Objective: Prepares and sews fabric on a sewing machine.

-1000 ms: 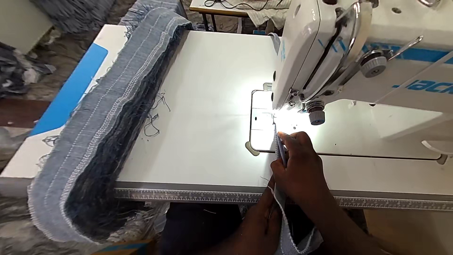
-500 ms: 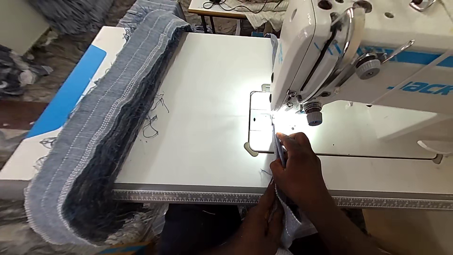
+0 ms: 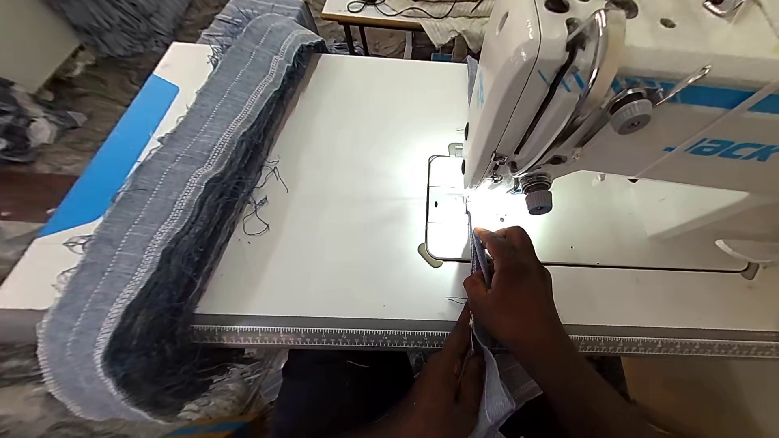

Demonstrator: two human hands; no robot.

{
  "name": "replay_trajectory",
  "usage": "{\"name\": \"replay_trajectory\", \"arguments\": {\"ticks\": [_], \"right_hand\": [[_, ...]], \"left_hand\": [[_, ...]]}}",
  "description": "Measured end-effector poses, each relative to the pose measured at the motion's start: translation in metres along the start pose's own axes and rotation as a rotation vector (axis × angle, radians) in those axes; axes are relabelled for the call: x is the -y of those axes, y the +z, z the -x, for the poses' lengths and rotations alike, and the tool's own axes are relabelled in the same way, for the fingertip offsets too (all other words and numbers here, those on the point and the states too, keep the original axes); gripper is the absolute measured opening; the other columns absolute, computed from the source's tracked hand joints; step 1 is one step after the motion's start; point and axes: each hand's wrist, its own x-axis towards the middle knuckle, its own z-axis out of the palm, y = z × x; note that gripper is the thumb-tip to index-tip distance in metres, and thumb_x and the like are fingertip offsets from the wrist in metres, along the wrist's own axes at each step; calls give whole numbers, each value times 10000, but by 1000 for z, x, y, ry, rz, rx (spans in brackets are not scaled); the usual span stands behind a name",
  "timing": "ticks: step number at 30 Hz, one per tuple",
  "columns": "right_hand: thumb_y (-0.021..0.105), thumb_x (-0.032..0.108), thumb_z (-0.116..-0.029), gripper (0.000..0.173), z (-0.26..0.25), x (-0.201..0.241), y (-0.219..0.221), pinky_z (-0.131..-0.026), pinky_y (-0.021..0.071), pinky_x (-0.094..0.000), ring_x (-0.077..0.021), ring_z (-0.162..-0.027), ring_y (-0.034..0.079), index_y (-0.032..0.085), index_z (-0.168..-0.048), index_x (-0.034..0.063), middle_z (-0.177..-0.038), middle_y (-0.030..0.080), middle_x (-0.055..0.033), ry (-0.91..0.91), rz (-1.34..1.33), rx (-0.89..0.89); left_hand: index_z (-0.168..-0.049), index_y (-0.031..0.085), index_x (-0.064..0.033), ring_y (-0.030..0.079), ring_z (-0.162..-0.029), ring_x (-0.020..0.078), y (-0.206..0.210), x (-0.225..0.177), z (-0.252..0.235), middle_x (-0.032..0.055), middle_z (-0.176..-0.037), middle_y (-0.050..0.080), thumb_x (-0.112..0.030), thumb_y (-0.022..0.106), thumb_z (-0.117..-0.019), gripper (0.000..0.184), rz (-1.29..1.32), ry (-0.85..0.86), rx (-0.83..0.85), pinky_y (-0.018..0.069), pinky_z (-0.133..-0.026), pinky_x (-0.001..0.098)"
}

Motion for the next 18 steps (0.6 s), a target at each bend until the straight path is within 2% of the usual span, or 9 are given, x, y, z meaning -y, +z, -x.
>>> {"name": "replay_trajectory", "arguments": {"ticks": [3, 5, 7, 8, 9, 10, 12, 13, 18], "right_hand": [[733, 89, -809, 559, -1, 0, -1, -615, 540, -305, -141, -779, 605, 654, -1362, 85, -1135, 574, -71, 2, 11, 7], [736, 91, -813, 561, 0, 1, -1, -622, 545, -313, -150, -792, 611, 650, -1368, 83, -1149, 574, -77, 9, 15, 14], [726, 93, -818, 560, 0, 1, 0, -619, 540, -320, -157, -793, 608, 646, -1372, 78, -1157, 571, -80, 6, 11, 10], [730, 92, -823, 561, 0, 1, 0, -625, 544, -320, -156, -796, 611, 641, -1377, 80, -1162, 571, -79, 7, 8, 10], [731, 91, -824, 562, 0, 1, 0, -624, 546, -318, -154, -792, 612, 640, -1379, 81, -1161, 573, -79, 9, 7, 7], [729, 88, -823, 566, 0, 1, 0, -621, 545, -318, -153, -790, 612, 638, -1382, 81, -1160, 573, -79, 12, 3, 8], [729, 87, -818, 567, 0, 1, 0, -620, 543, -315, -151, -790, 609, 640, -1378, 83, -1151, 572, -74, 17, 2, 8], [728, 89, -816, 566, 0, 2, 0, -622, 542, -321, -156, -795, 609, 643, -1376, 82, -1148, 573, -76, 18, 4, 7], [727, 108, -828, 556, 1, -1, 0, -624, 544, -317, -153, -804, 609, 643, -1377, 90, -1151, 570, -75, 16, 3, 4]], "left_hand": [[-1616, 139, 26, 543, -1350, 104, -1, 2, -1, 139, -1537, 489, -77, 447, -1080, 627, 18, 19, 9, 457, -1144, 272], [-1617, 133, 24, 568, -1320, 101, -1, 2, 0, 137, -1543, 480, -83, 457, -1080, 636, 24, 5, 21, 484, -1117, 269], [-1629, 132, -19, 640, -1187, 68, -2, -1, 1, 103, -1490, 534, -84, 460, -1076, 646, 29, -36, 25, 549, -1017, 254], [-1627, 151, -35, 683, -1006, 57, -1, -3, 1, 90, -1361, 609, -59, 464, -1050, 657, 42, -53, 1, 594, -880, 253], [-1627, 154, -37, 681, -996, 58, -1, -4, 1, 88, -1339, 624, -66, 454, -1060, 643, 52, -56, 0, 588, -884, 255], [-1629, 134, -24, 644, -1170, 57, -2, -3, 1, 93, -1441, 577, -84, 439, -1080, 632, 43, -42, 22, 543, -1020, 250], [-1616, 151, 17, 536, -1353, 85, -2, -1, 0, 123, -1546, 482, -97, 432, -1090, 607, 26, -6, 24, 449, -1149, 263], [-1609, 169, 30, 513, -1378, 97, -1, -1, -1, 132, -1565, 457, -95, 435, -1090, 596, 21, 1, 17, 434, -1165, 268], [-1617, 156, 14, 553, -1338, 101, 0, 1, -1, 123, -1540, 489, -80, 429, -1089, 602, 34, 6, -7, 467, -1137, 272]]}}
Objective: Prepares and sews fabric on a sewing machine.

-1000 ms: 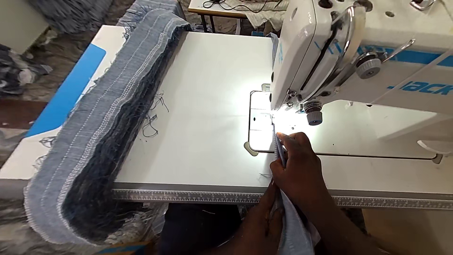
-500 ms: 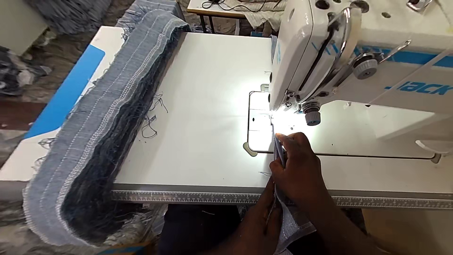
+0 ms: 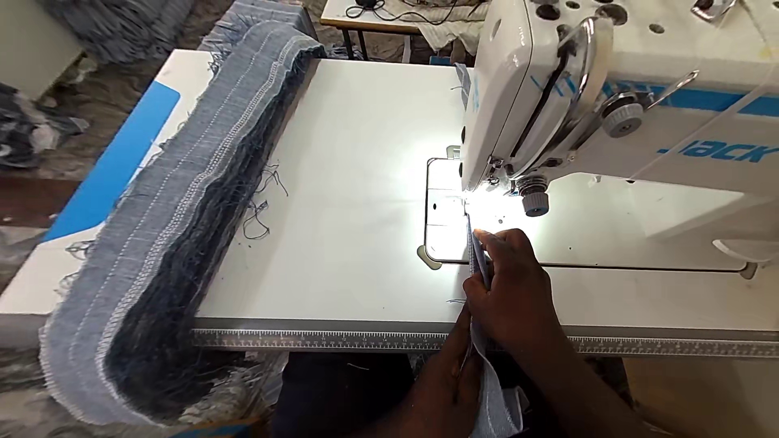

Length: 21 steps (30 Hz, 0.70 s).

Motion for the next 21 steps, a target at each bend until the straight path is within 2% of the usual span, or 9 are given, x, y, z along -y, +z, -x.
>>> {"name": "replay_trajectory", "arguments": {"ticks": [6, 8, 9, 10, 11, 13, 14, 15, 21], "right_hand": [[710, 103, -835, 534, -1, -1, 0, -633, 544, -316, -152, -813, 612, 648, -1364, 81, -1138, 577, -75, -25, 2, 5], [719, 99, -828, 540, -1, 0, 0, -628, 542, -311, -152, -813, 611, 650, -1364, 82, -1134, 576, -69, -19, 3, 8], [724, 99, -828, 541, -1, 0, 0, -631, 542, -312, -153, -820, 612, 648, -1363, 84, -1135, 574, -69, -18, 3, 11], [727, 96, -826, 546, 0, 0, -1, -636, 541, -315, -155, -825, 611, 646, -1365, 85, -1138, 573, -69, -15, -2, 13], [731, 97, -821, 552, 0, 0, 0, -633, 541, -314, -153, -820, 611, 645, -1366, 86, -1137, 573, -68, -12, -3, 10], [727, 92, -814, 560, -1, -1, 1, -620, 540, -313, -152, -801, 609, 645, -1368, 82, -1133, 572, -73, -17, 1, -1], [724, 93, -812, 564, -1, -1, 1, -619, 540, -315, -152, -798, 609, 646, -1371, 83, -1136, 572, -74, -16, 5, -2], [719, 93, -814, 565, -1, -1, 1, -625, 540, -316, -152, -807, 609, 644, -1373, 85, -1137, 571, -73, -16, 7, 1], [733, 110, -825, 554, -1, -1, 1, -639, 549, -314, -151, -814, 613, 644, -1371, 79, -1146, 576, -78, -27, 5, -5]], "left_hand": [[-1625, 135, 0, 544, -1346, 94, -1, -1, 1, 119, -1578, 443, -108, 440, -1093, 623, -6, -29, 20, 469, -1131, 264], [-1641, 130, -67, 649, -1152, 50, -2, -6, 2, 69, -1486, 541, -120, 438, -1094, 630, -1, -95, 27, 564, -982, 242], [-1643, 141, -104, 685, -878, 57, -1, -9, 2, 59, -1300, 634, -117, 442, -1086, 633, 23, -137, 7, 612, -764, 251], [-1647, 136, -126, 662, -746, 81, 0, -9, 2, 62, -1195, 658, -122, 435, -1091, 631, 49, -155, 4, 604, -673, 269], [-1646, 131, -114, 656, -746, 80, 1, -8, 1, 65, -1219, 652, -118, 430, -1092, 629, 54, -135, 8, 601, -694, 266], [-1640, 121, -62, 670, -1025, 63, 0, -4, 1, 85, -1431, 570, -100, 434, -1088, 635, 32, -69, 20, 577, -917, 254], [-1635, 100, -26, 609, -1243, 74, -1, -4, 1, 106, -1541, 484, -92, 434, -1089, 643, 23, -44, 37, 518, -1063, 254], [-1626, 100, 2, 562, -1323, 93, 0, -3, 1, 128, -1570, 446, -79, 440, -1085, 644, 30, -25, 36, 485, -1110, 262], [-1625, 114, 6, 493, -1402, 105, 2, -1, -1, 120, -1604, 408, -78, 430, -1087, 630, 22, -13, 14, 438, -1169, 277]]}}
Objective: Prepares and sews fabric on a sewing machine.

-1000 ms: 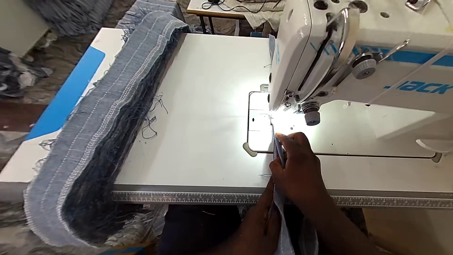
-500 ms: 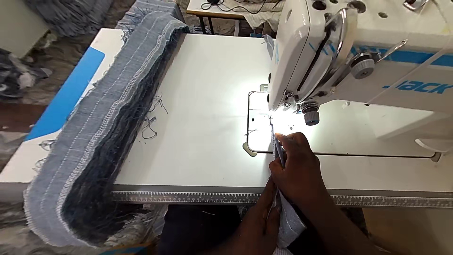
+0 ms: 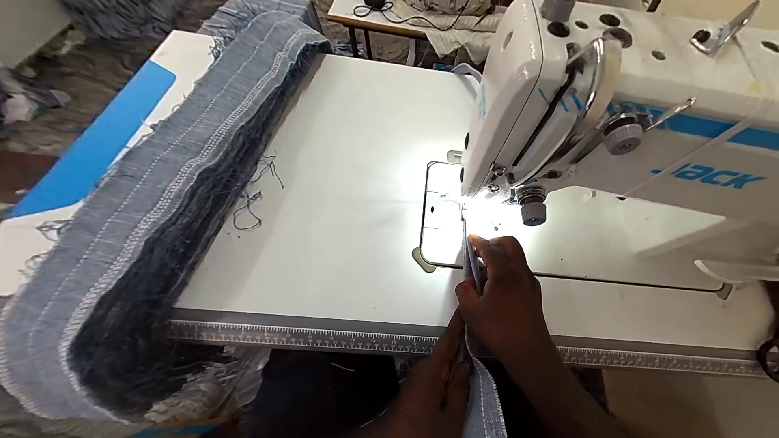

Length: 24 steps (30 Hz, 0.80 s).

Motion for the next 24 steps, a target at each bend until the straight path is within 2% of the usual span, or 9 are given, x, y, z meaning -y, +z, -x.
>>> {"name": "replay_trajectory", "arguments": {"ticks": [3, 4, 5, 7, 10, 12, 14, 18, 24], "right_hand": [[721, 108, -843, 556, 2, 1, -2, -640, 548, -331, -166, -841, 616, 626, -1390, 73, -1153, 574, -93, -4, -4, 7], [719, 112, -847, 559, 2, 1, -2, -639, 547, -328, -163, -840, 614, 624, -1397, 80, -1154, 572, -92, 0, -1, 13], [723, 119, -852, 558, 1, 1, -2, -638, 545, -327, -162, -835, 610, 624, -1400, 86, -1149, 571, -88, 5, 4, 20], [726, 127, -853, 558, 0, 1, -2, -623, 539, -326, -156, -809, 606, 625, -1401, 91, -1139, 572, -80, 8, 13, 26], [720, 134, -866, 550, 1, 1, -3, -623, 548, -315, -141, -798, 607, 620, -1407, 104, -1141, 574, -67, 8, 11, 47], [726, 127, -859, 525, 0, -1, -5, -602, 544, -305, -124, -748, 601, 645, -1377, 96, -1111, 585, -66, -8, -4, 51], [729, 121, -860, 485, -3, -4, -7, -594, 537, -291, -113, -738, 599, 675, -1342, 101, -1085, 594, -58, -26, -22, 65], [708, 124, -866, 403, -21, -8, -8, -587, 519, -300, -123, -734, 593, 718, -1269, 100, -1003, 614, -51, -72, -19, 66], [741, 167, -842, 329, -46, -5, -5, -584, 509, -348, -122, -664, 582, 760, -1168, 123, -881, 660, -11, -24, -22, 56]], "left_hand": [[-1632, 118, -21, 557, -1324, 63, -2, -1, 0, 91, -1605, 413, -112, 437, -1094, 632, -22, -36, 13, 492, -1105, 250], [-1645, 116, -78, 642, -1157, 15, -3, -4, 1, 47, -1572, 460, -140, 444, -1097, 642, -30, -91, 18, 571, -958, 219], [-1652, 119, -136, 687, -839, 18, -3, -6, 1, 29, -1482, 544, -152, 455, -1094, 652, -7, -144, 11, 620, -680, 232], [-1655, 114, -188, 593, -525, 92, -4, -10, 2, 53, -1214, 656, -172, 437, -1100, 642, 15, -202, 28, 567, -442, 301], [-1604, 272, -48, 607, -516, 169, -4, -22, 1, 59, -741, 635, -221, 400, -1089, 558, -408, -147, 21, 570, -496, 357], [-1525, 375, -25, 695, -758, 333, -7, -62, -11, 164, -848, 674, -232, 350, -1094, 478, -803, -282, 147, 567, -713, 485], [-1441, 449, -13, 708, -852, 411, -11, -79, -26, 204, -897, 685, -214, 361, -1084, 419, -998, -310, 240, 553, -749, 553], [-1302, 526, -72, 691, -779, 304, -24, -79, -50, 96, -813, 645, -217, 489, -1040, 303, -1114, -272, 313, 560, -653, 467], [-1305, 538, -69, 695, -822, 313, -34, -90, -71, 107, -871, 666, -168, 537, -1008, 313, -1122, -281, 306, 564, -688, 481]]}}
